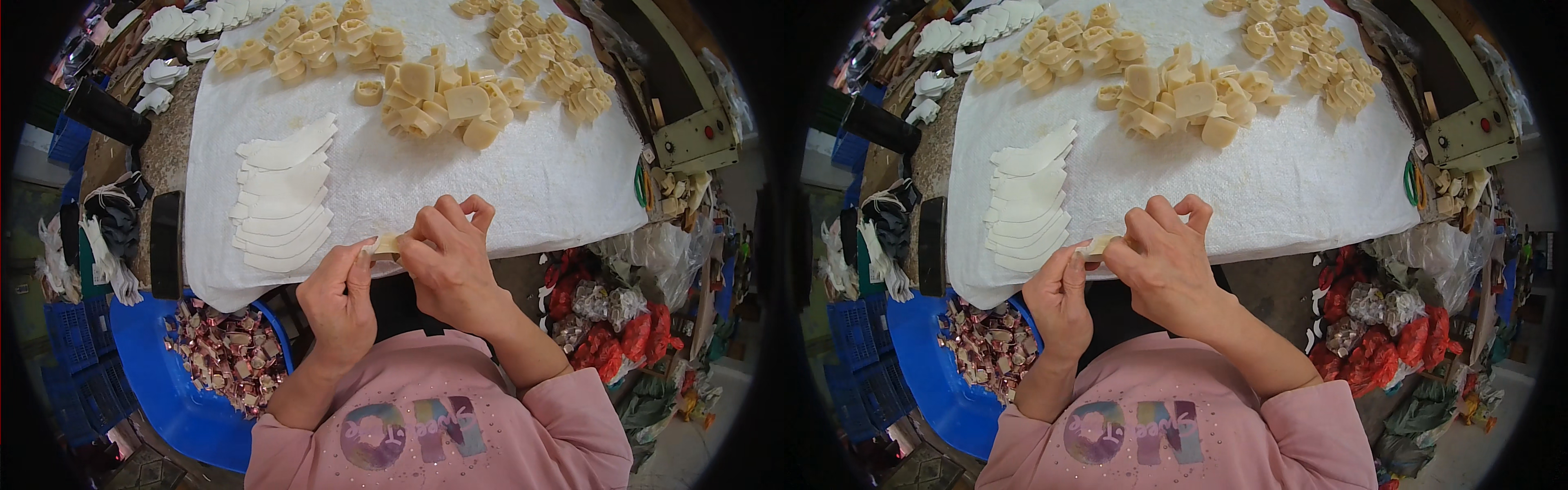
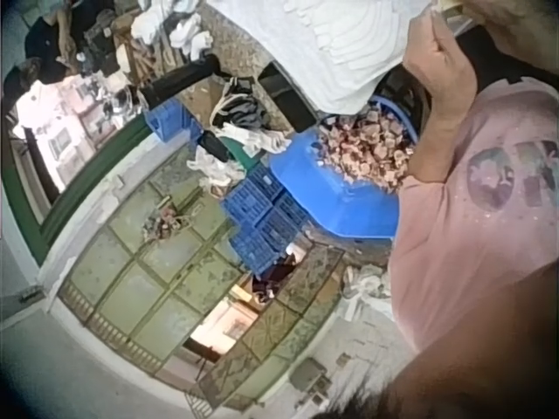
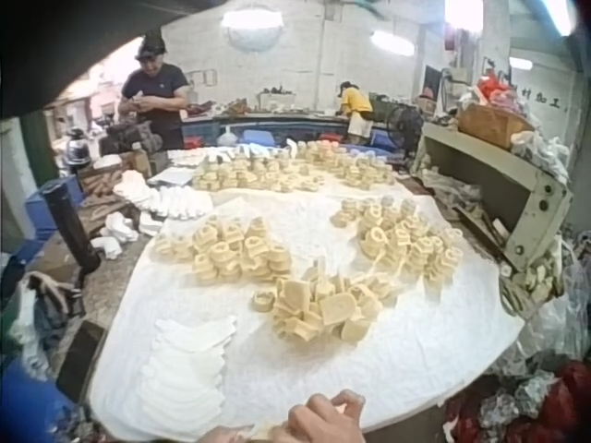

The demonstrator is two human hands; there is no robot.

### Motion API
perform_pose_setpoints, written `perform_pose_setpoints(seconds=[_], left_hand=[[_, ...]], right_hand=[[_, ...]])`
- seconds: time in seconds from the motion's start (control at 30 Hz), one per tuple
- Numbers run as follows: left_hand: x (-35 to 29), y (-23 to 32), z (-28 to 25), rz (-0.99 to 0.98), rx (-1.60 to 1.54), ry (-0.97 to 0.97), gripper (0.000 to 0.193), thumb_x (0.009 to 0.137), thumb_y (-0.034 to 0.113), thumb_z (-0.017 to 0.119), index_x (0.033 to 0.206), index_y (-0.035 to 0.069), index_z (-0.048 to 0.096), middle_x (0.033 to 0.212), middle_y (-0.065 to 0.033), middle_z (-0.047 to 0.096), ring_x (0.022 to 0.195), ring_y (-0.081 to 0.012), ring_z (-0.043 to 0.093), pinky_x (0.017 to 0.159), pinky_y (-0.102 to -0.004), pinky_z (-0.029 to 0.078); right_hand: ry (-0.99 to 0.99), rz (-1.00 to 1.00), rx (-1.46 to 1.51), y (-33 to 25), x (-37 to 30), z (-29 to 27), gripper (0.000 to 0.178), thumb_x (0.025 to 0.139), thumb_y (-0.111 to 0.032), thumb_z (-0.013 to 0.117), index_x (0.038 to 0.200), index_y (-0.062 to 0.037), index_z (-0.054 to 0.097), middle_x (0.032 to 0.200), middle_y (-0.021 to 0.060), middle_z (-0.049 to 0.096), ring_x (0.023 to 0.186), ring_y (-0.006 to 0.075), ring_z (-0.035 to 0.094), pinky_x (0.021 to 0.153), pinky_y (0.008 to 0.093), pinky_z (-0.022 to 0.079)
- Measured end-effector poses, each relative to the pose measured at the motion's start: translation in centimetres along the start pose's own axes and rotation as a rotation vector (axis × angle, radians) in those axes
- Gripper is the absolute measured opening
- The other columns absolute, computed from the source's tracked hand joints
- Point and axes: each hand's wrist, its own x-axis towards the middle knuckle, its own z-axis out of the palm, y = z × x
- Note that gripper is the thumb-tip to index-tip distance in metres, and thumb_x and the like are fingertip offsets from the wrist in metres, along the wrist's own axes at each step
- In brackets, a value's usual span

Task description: Assembling small rubber or foam components into a larger shoe structure by hand.

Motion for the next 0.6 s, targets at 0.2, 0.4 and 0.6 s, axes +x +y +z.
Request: perform_pose_setpoints(seconds=[0.2,0.4,0.6], left_hand=[[0.0,0.0,1.0,0.378,0.301,0.068,0.016,0.09,0.005,0.052,0.096,-0.006,0.062,0.075,-0.0155,0.056,0.064,-0.0226,0.054,0.056,-0.0311,0.043],[0.5,-1.2,-0.2,0.185,-0.068,-0.067,0.021,0.088,0.009,0.061,0.107,0.0,0.065,0.083,-0.0054,0.055,0.073,-0.0117,0.052,0.064,-0.0238,0.043],[0.3,-2.2,0.4,0.202,-0.273,-0.065,0.021,0.084,0.009,0.066,0.104,0.004,0.066,0.078,-0.0046,0.058,0.07,-0.0115,0.051,0.06,-0.0228,0.042]], right_hand=[[-0.011,0.013,0.07,0.9,-0.1,0.7,0.02,0.058,0.001,0.061,0.07,-0.0118,0.053,0.076,0.0032,0.044,0.078,0.0218,0.045,0.074,0.0402,0.024],[0.091,0.009,0.383,2.6,-0.8,1.8,0.032,0.058,0.01,0.056,0.084,-0.0095,0.054,0.081,0.0038,0.048,0.081,0.0226,0.045,0.076,0.0387,0.024],[0.049,0.052,0.674,2.4,-0.9,1.2,0.03,0.062,0.009,0.058,0.086,-0.0091,0.054,0.081,0.0035,0.049,0.081,0.0229,0.046,0.077,0.0362,0.025]])
